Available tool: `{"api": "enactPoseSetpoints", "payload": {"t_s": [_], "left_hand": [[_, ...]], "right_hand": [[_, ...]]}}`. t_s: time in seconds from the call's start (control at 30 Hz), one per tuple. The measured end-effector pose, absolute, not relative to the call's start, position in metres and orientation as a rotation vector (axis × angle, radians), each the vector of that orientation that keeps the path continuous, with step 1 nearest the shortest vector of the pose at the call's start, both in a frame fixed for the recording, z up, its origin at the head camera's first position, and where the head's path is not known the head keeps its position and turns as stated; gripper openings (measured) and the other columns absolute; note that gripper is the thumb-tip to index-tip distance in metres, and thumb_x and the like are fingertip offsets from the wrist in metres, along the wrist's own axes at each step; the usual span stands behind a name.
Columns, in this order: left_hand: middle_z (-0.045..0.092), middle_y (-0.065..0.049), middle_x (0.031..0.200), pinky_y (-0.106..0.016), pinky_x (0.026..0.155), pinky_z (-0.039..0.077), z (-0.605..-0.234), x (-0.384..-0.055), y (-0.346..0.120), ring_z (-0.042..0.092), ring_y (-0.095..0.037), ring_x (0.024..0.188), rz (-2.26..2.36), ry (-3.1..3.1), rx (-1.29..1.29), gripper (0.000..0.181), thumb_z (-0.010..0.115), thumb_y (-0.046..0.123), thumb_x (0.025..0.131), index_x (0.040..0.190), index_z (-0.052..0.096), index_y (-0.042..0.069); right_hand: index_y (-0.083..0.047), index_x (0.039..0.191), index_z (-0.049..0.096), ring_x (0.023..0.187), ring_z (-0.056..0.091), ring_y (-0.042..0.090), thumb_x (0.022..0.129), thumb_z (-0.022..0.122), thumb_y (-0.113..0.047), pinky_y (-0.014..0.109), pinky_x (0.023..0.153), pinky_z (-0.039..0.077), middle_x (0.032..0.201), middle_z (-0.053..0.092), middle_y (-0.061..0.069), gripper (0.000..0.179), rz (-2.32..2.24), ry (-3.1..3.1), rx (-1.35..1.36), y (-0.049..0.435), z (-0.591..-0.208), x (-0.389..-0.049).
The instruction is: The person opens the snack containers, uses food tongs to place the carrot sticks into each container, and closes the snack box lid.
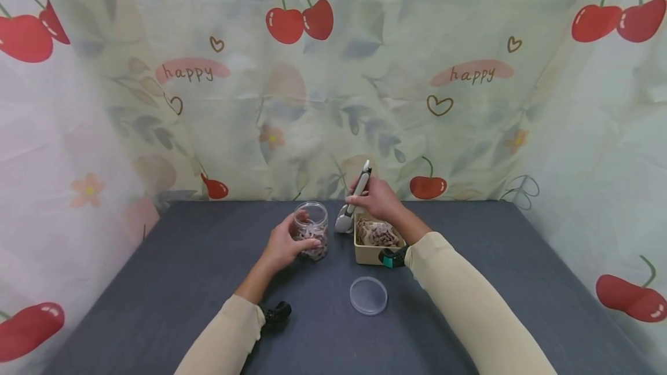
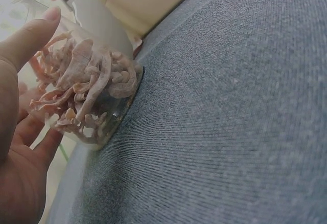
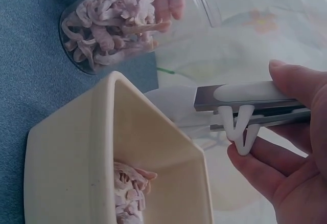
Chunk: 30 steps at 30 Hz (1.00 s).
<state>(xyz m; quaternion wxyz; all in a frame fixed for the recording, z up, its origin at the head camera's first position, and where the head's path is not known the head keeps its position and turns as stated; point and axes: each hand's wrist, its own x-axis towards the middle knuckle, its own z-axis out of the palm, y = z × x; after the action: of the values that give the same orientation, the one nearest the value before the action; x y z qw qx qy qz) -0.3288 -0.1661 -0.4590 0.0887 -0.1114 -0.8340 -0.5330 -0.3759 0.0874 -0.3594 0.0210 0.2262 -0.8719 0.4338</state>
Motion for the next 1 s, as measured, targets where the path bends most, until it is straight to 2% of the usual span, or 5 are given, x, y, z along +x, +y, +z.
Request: {"api": "enactPoseSetpoints", "payload": {"t_s": [0.3,0.57,0.73,0.83,1.0], "left_hand": [[0.06,-0.009,0.127,-0.046,0.097,0.043,-0.458,-0.33,-0.164,0.056,-0.026,0.115,-1.567,-2.483,-0.36,0.077,0.088,0.022,0.072,0.138,0.051,0.004],[0.06,-0.008,0.127,-0.045,0.097,0.044,-0.457,-0.33,-0.163,0.056,-0.025,0.115,-1.565,-2.48,-0.364,0.074,0.088,0.022,0.072,0.136,0.052,0.008],[0.061,-0.009,0.127,-0.045,0.096,0.044,-0.459,-0.329,-0.161,0.057,-0.025,0.113,-1.556,-2.478,-0.364,0.075,0.088,0.022,0.072,0.136,0.053,0.007],[0.061,-0.009,0.126,-0.044,0.095,0.045,-0.46,-0.329,-0.159,0.058,-0.025,0.111,-1.564,-2.46,-0.366,0.075,0.089,0.02,0.071,0.135,0.053,0.006],[0.062,-0.01,0.124,-0.045,0.094,0.045,-0.462,-0.33,-0.156,0.058,-0.026,0.109,-1.569,-2.441,-0.37,0.073,0.089,0.02,0.07,0.133,0.055,0.004]], "right_hand": [[-0.004,0.106,0.063,0.101,0.064,0.029,0.09,0.072,-0.016,0.041,0.083,0.052,0.104,0.066,0.012,0.022,1.436,-2.626,0.608,0.097,-0.361,-0.376],[0.003,0.112,0.062,0.104,0.064,0.031,0.091,0.07,-0.011,0.041,0.084,0.052,0.11,0.067,0.018,0.027,1.632,-2.416,0.645,0.104,-0.338,-0.362],[0.004,0.112,0.062,0.1,0.065,0.028,0.091,0.069,-0.008,0.035,0.081,0.053,0.111,0.067,0.018,0.025,1.695,-2.326,0.667,0.106,-0.325,-0.357],[0.003,0.111,0.063,0.095,0.066,0.022,0.091,0.069,-0.008,0.029,0.078,0.054,0.111,0.067,0.018,0.024,1.72,-2.264,0.711,0.108,-0.323,-0.36],[0.006,0.112,0.06,0.093,0.067,0.014,0.09,0.068,-0.004,0.025,0.076,0.053,0.115,0.066,0.023,0.026,1.78,-2.185,0.751,0.108,-0.309,-0.352]]}}
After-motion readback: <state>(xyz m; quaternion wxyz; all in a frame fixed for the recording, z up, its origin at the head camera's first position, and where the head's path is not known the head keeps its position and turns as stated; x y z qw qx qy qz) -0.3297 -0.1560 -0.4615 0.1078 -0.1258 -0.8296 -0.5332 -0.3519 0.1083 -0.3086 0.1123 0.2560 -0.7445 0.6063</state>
